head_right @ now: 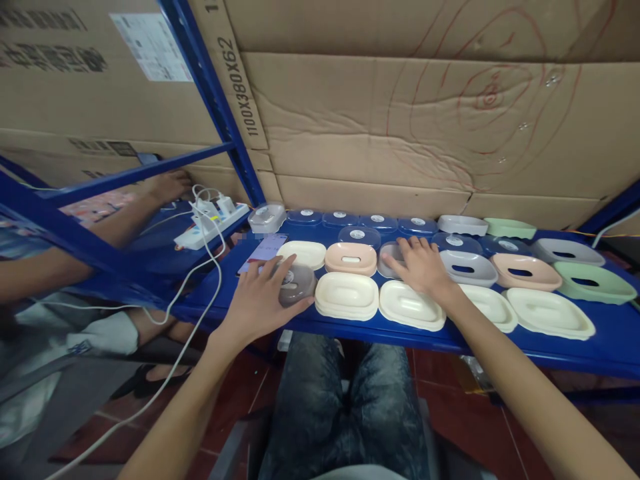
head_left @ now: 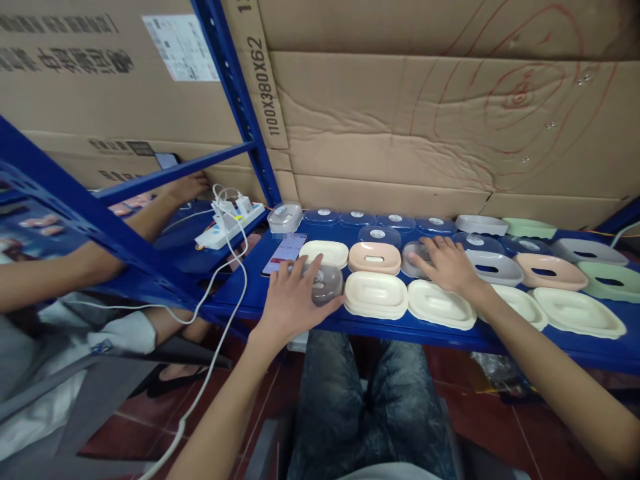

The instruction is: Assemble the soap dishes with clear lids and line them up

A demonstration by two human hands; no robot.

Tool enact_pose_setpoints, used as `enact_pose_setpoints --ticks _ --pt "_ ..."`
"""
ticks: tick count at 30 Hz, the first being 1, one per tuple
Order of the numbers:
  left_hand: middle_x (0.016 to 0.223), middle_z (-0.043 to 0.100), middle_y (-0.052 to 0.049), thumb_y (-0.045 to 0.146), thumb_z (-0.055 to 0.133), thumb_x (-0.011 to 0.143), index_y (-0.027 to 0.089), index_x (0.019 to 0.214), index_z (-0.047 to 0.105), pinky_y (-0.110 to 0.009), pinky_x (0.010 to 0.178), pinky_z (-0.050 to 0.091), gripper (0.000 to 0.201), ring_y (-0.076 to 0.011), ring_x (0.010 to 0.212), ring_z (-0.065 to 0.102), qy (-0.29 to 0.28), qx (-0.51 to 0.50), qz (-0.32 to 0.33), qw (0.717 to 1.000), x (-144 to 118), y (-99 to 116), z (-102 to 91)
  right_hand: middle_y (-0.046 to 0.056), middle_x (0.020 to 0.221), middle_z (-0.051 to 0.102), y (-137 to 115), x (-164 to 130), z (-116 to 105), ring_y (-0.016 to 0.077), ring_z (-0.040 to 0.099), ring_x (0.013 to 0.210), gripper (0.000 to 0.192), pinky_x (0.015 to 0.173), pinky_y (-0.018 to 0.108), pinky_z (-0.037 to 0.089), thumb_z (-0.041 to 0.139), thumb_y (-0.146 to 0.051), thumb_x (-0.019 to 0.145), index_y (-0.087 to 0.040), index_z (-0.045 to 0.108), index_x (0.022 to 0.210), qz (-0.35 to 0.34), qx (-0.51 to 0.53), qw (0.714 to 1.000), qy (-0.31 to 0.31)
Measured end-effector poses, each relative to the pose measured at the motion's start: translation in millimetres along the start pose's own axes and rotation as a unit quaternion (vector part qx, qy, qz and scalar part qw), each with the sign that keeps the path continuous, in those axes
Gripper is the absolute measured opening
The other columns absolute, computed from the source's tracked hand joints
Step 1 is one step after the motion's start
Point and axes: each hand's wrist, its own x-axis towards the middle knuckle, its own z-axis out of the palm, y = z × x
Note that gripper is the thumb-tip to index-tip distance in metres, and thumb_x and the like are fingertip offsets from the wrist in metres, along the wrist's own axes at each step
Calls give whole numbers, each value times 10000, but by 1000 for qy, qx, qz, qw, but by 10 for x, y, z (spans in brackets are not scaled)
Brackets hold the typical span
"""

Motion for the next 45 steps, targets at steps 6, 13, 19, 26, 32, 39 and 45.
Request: enact_pose_setpoints --ticks 6,13,19,26,32,39,45 --pt "1651 537 -268 695 707 933 144 1588 586 -676 1111 458 865 -558 1409 523 4 1 5 1000 -59 57 16 259 1434 675 -18 -12 -21 443 601 1314 741 1052 559 465 288 -651 1119 -109 607 1512 9 9 1000 -2" --pt "1641 566 -193 613 762 914 227 1494 680 -686 1179 355 702 -539 1505 409 125 -23 37 991 -98 38 160 238 1419 679 -8 -2 8 421 575 1304 704 1080 561 426 265 -598 1131 -123 661 1468 -1 7 999 50" --pt "1397 774 -136 540 787 934 253 1382 758 -641 1181 350 533 -477 1430 524 187 -65 74 977 -108 -63 320 234 1345 721 -46 -13 -61 415 593 1269 693 1105 582 392 239 -562 1145 -110 672 1443 -14 -30 999 30" --pt "1412 785 -120 477 781 930 258 1437 728 -625 1147 388 556 -481 1437 567 228 -55 82 969 -172 -68 355 251 1491 669 -99 145 -271 434 597 1370 716 1124 587 443 266 -616 1147 -125 627 1522 -29 -31 999 -26" --pt "1301 818 -126 348 777 930 224 1314 732 -571 1089 449 406 -428 1320 659 282 -79 111 950 -181 -82 383 240 1536 664 -548 857 -629 437 647 1385 716 1083 537 521 437 -690 1093 -176 628 1553 -20 50 989 -140" --pt "1236 826 -132 277 785 946 204 1287 702 -531 1010 465 358 -393 1202 716 309 -107 147 934 -133 -118 385 256 1451 730 -1048 1651 -358 426 696 1363 959 1062 465 583 685 -905 848 -126 770 1400 87 64 962 -252" --pt "1248 825 -125 271 782 951 219 1299 698 -539 1020 464 362 -394 1212 711 303 -127 145 933 -151 -141 400 333 1562 608 -1252 1717 -181 491 591 1468 1209 1094 550 570 773 -942 714 -85 638 1555 170 65 953 -241"
